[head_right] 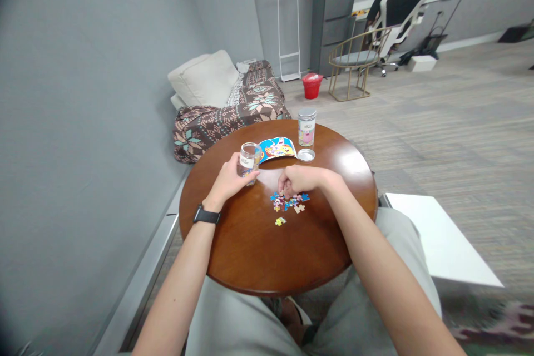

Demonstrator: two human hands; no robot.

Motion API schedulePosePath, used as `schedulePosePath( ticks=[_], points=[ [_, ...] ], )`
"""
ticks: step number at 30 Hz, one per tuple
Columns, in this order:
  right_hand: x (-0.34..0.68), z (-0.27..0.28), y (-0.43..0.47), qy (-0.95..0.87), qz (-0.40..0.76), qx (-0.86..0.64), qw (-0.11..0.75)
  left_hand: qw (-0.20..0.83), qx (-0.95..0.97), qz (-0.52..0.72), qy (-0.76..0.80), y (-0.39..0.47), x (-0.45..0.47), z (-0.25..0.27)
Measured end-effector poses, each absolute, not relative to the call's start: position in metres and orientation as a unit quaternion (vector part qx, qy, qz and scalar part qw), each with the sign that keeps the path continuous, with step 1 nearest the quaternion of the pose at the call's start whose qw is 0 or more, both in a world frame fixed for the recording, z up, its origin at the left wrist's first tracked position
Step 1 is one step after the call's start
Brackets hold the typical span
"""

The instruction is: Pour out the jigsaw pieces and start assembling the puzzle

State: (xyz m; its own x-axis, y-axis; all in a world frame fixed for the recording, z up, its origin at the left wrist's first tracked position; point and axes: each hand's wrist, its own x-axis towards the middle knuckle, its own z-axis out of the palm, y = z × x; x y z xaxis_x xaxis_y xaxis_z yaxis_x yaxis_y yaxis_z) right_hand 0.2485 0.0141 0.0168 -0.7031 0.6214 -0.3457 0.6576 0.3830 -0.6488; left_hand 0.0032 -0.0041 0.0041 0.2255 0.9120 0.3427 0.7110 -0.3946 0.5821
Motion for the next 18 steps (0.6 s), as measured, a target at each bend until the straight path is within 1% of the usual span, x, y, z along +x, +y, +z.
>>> schedulePosePath(
  ticks=[11, 18],
  points=[
    [0.251, 0.010, 0.017, 0.822, -0.394, 0.411, 0.018, 0.152, 0.768, 0.329, 0.528, -0.005, 0.003, 0.005],
    [0.250, 0.011, 0.017, 0.834, -0.380, 0.400, 0.005, 0.152, 0.768, 0.334, 0.525, -0.004, 0.003, 0.004]
  ],
)
